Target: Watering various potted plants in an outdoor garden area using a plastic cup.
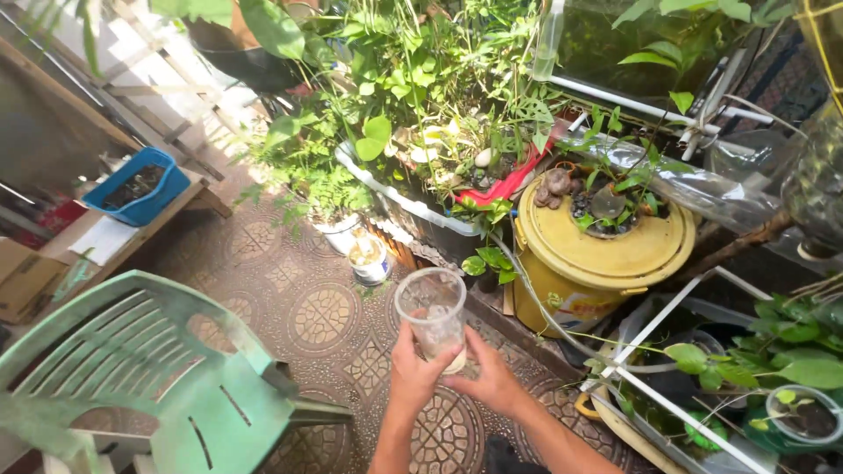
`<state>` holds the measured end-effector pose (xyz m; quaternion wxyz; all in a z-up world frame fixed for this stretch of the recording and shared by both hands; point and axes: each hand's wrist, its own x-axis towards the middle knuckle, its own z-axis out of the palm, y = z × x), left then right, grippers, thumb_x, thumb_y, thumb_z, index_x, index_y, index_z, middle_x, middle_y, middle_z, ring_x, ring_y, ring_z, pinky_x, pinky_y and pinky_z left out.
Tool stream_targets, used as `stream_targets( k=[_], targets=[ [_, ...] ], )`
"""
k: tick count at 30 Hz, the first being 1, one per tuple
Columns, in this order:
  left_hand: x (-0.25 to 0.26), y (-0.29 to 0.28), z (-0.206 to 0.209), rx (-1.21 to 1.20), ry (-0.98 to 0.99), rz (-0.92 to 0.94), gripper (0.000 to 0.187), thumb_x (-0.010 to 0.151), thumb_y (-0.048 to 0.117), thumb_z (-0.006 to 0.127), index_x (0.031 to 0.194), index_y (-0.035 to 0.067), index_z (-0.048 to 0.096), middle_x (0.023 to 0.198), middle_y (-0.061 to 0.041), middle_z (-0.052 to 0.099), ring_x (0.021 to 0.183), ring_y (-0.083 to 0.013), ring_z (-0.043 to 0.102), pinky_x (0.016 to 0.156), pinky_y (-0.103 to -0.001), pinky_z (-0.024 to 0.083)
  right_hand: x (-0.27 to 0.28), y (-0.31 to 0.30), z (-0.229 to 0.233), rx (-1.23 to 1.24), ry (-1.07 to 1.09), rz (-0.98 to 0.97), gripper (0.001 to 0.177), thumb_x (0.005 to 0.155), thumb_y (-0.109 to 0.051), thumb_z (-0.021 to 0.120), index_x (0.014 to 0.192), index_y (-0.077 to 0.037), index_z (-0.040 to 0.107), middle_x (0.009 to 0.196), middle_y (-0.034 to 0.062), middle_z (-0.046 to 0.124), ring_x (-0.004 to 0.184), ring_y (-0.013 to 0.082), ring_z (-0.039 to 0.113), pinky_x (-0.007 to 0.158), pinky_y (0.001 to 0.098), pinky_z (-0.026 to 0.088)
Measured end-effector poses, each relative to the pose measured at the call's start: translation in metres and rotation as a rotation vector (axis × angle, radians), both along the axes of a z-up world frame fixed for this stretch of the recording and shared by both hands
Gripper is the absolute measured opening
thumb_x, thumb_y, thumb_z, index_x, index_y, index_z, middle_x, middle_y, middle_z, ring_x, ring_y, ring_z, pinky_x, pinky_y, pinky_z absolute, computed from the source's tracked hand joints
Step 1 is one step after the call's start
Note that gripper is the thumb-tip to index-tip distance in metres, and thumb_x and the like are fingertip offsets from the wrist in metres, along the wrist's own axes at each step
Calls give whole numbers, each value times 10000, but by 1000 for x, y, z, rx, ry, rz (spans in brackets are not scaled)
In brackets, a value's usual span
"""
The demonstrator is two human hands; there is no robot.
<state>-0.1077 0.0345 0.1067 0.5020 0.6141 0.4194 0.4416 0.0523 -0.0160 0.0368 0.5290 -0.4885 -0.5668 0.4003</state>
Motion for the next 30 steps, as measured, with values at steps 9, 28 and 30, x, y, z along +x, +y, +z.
stream_targets(
  k=[9,28,30],
  targets=[
    [27,115,10,86,49,-74,897,781,338,827,1500,-7,414,1332,-191,667,1214,-274,673,1027,-379,507,16,129,-13,34,244,-9,824,827,-83,815,1511,29,369,1411,140,603,1282,187,590,1099,356,467],
    [43,406,-26,76,132,-382,770,826,261,809,1485,83,452,1361,-170,602,1178,-258,628,950,-385,535,124,425,-25,97,-57,-727,761,792,-87,826,1421,4,407,1282,130,640,1165,189,641,1006,355,512],
    [51,424,-29,29,115,-422,720,852,237,790,1477,88,463,1361,-164,613,1179,-249,642,950,-383,541,147,452,-35,104,-72,-744,774,792,-97,813,1434,6,392,1275,135,643,1101,190,659,955,358,537]
  ],
)
